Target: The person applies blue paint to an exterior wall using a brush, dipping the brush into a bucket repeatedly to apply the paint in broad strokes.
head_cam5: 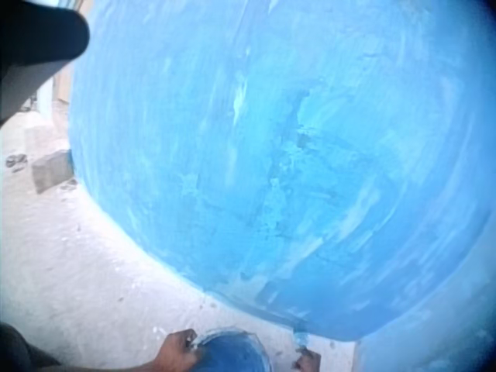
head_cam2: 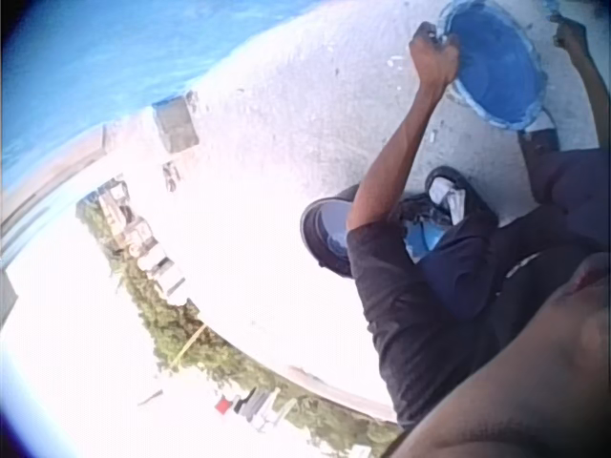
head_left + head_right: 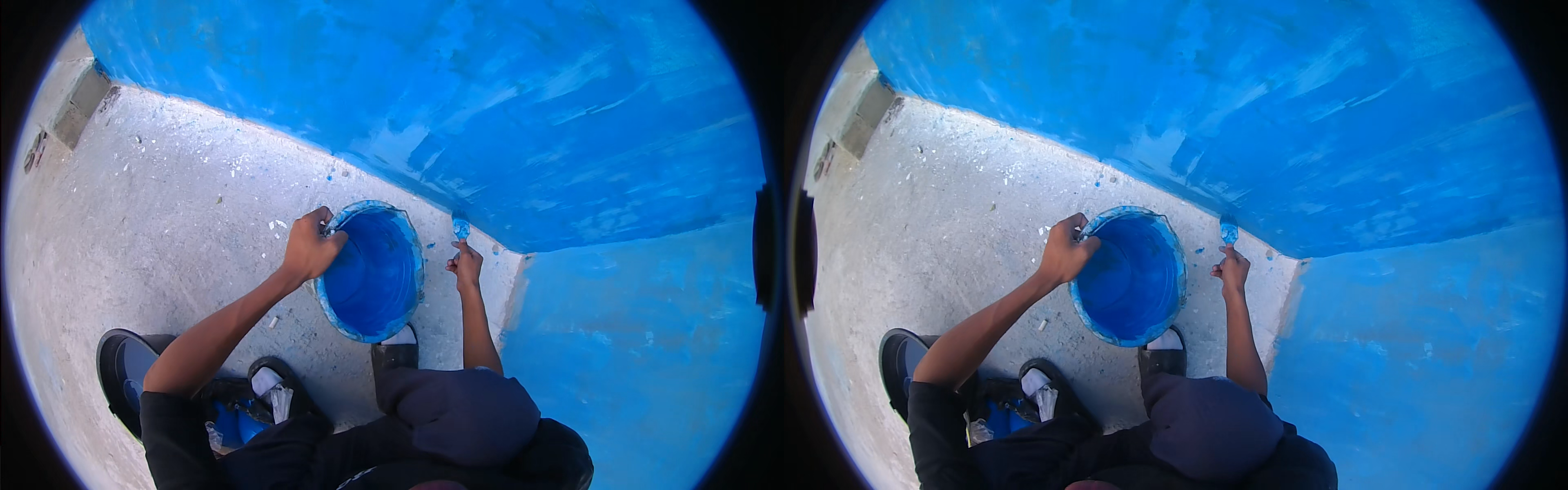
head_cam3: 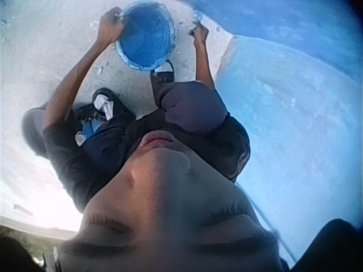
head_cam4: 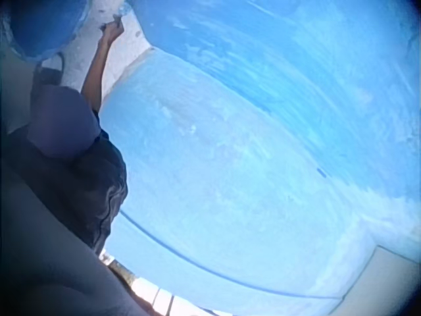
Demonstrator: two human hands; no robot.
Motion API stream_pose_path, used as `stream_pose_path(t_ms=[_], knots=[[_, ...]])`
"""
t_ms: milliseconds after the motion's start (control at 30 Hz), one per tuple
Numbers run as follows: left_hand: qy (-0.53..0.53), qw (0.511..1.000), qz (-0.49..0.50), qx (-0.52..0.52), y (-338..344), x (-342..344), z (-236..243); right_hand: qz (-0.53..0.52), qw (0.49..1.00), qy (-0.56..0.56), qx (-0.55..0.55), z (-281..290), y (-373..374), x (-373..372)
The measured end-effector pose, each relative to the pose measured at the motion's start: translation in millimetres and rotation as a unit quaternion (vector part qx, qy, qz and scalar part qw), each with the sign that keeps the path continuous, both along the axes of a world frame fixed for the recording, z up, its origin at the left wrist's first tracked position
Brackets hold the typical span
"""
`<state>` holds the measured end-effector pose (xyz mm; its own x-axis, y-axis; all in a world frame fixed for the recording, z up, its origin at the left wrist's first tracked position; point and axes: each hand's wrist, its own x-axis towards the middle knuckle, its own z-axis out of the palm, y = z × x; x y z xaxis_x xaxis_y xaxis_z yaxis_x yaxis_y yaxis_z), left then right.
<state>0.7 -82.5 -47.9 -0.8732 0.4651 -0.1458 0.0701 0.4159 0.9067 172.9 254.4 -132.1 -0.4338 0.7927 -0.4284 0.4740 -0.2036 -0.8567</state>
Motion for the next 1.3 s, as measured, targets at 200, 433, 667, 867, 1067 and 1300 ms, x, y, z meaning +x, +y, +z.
stream_pose_path(t_ms=[200,433,667,867,1067,1300], knots=[[-0.013,1.0,0.005,0.007,-4,0,-2,-0.002,0.964,0.213,0.158,109,-49,-52],[-0.006,1.0,0.003,0.005,0,-1,-1,-0.009,0.943,0.27,0.193,102,-44,-61],[-0.014,1.0,0.003,-0.001,0,3,3,-0.038,0.997,0.059,-0.021,-5,-26,-26],[-0.004,1.0,0.013,-0.005,-7,1,-3,0.088,0.983,0.157,-0.044,76,-49,-27],[0.011,1.0,0.015,0.008,-2,2,-5,0.487,0.871,-0.026,-0.048,150,-55,-28],[-0.033,0.999,-0.007,0.023,10,9,17,0.573,0.762,-0.292,0.071,118,-130,-52]])
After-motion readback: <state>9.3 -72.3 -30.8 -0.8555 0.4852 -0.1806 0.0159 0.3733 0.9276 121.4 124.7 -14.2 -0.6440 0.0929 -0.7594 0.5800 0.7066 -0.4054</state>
